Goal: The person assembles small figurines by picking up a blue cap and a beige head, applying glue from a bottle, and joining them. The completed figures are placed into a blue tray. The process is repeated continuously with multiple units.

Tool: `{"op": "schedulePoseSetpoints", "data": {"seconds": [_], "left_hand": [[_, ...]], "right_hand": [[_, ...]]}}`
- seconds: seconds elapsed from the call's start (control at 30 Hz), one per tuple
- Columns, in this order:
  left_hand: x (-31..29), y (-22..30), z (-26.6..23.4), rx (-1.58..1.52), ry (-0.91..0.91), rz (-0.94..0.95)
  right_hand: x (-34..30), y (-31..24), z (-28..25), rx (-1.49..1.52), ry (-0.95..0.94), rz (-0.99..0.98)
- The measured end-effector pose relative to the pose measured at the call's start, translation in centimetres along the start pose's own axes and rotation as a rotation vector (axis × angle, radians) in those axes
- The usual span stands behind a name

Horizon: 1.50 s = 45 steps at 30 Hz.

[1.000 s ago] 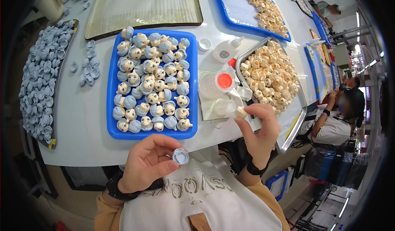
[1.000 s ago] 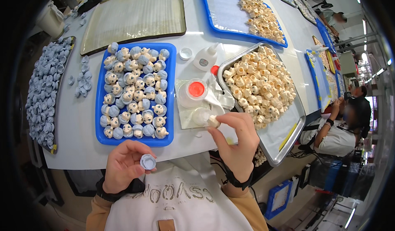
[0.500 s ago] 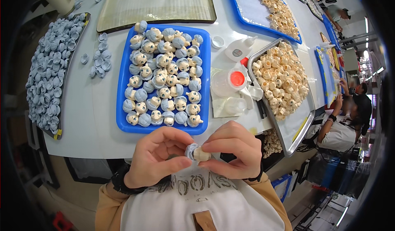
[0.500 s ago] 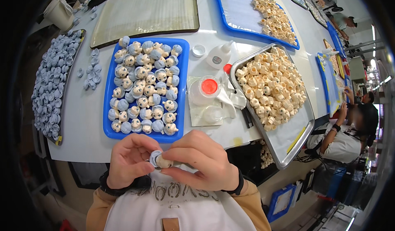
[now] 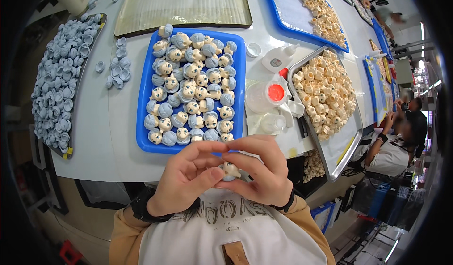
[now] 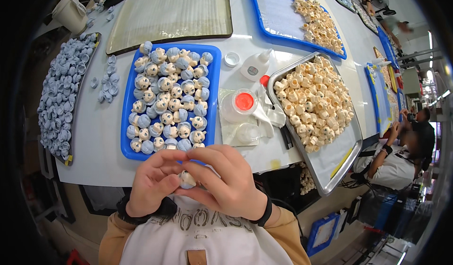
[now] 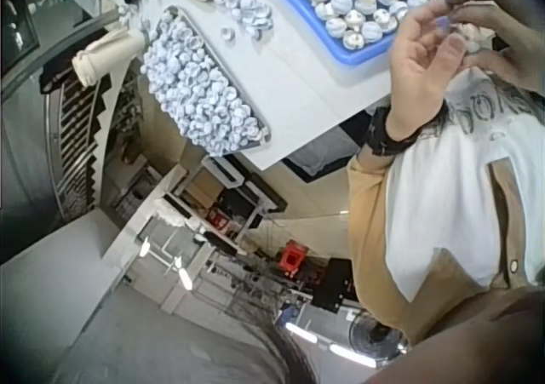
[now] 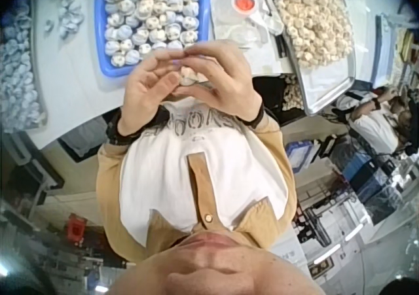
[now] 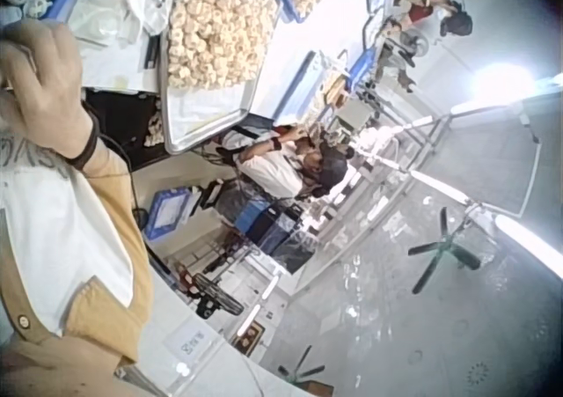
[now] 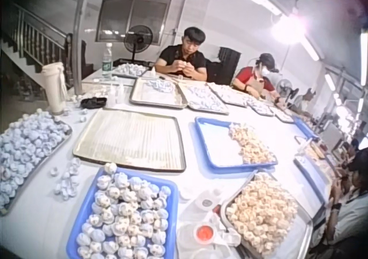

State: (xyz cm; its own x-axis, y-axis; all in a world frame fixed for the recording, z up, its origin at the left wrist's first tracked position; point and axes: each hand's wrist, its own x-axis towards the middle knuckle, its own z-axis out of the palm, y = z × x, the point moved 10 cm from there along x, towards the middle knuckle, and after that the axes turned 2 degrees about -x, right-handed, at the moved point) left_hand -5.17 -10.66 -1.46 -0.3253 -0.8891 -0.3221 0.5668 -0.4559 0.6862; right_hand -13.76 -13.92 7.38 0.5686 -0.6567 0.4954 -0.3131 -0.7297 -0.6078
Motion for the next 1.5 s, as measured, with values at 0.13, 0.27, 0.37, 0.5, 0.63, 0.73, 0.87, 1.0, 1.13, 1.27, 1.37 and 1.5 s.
{"op": "schedulePoseSetpoints", "data": {"seconds": [0.13,0.27,0.37,0.5,0.63,0.73,0.87,1.0,1.13,1.27,1.37,1.5], "left_hand": [[-0.3,-1.4,0.0,0.07,-0.045,-0.12],[0.0,-1.1,0.6,0.064,-0.082,-0.095],[0.1,-0.5,0.8,0.086,-0.074,-0.108],[0.3,3.9,0.5,0.81,-0.053,0.011],[2.6,11.9,4.3,1.627,0.038,0.602],[6.8,12.8,3.5,1.869,0.084,0.592],[8.4,12.7,2.1,1.953,0.18,0.599],[3.6,14.4,3.4,1.768,0.165,0.627],[-0.4,17.7,-6.4,1.87,0.465,0.497],[-1.2,16.7,-14.4,1.934,0.596,0.337],[0.5,16.7,-15.0,1.993,0.571,0.389],[2.3,17.0,-12.7,2.024,0.49,0.549]], "right_hand": [[-0.3,0.0,0.5,0.002,-0.102,-0.052],[-0.9,-0.3,0.1,0.036,-0.083,-0.071],[-1.2,-0.5,0.3,0.033,-0.078,-0.103],[-1.4,0.6,0.3,0.08,-0.17,0.084],[-3.3,1.3,-3.4,0.197,0.081,0.107],[-3.1,1.3,-2.7,0.171,0.027,0.13],[-3.1,1.0,-1.4,0.21,-0.041,0.157],[-4.7,2.4,-3.4,0.221,0.16,0.189],[-5.8,3.1,-4.2,0.269,0.299,0.197],[-5.5,2.7,-4.4,0.33,0.39,0.143],[-5.4,2.7,-4.5,0.297,0.415,0.152],[-5.6,2.4,-4.9,0.248,0.43,0.159]]}}
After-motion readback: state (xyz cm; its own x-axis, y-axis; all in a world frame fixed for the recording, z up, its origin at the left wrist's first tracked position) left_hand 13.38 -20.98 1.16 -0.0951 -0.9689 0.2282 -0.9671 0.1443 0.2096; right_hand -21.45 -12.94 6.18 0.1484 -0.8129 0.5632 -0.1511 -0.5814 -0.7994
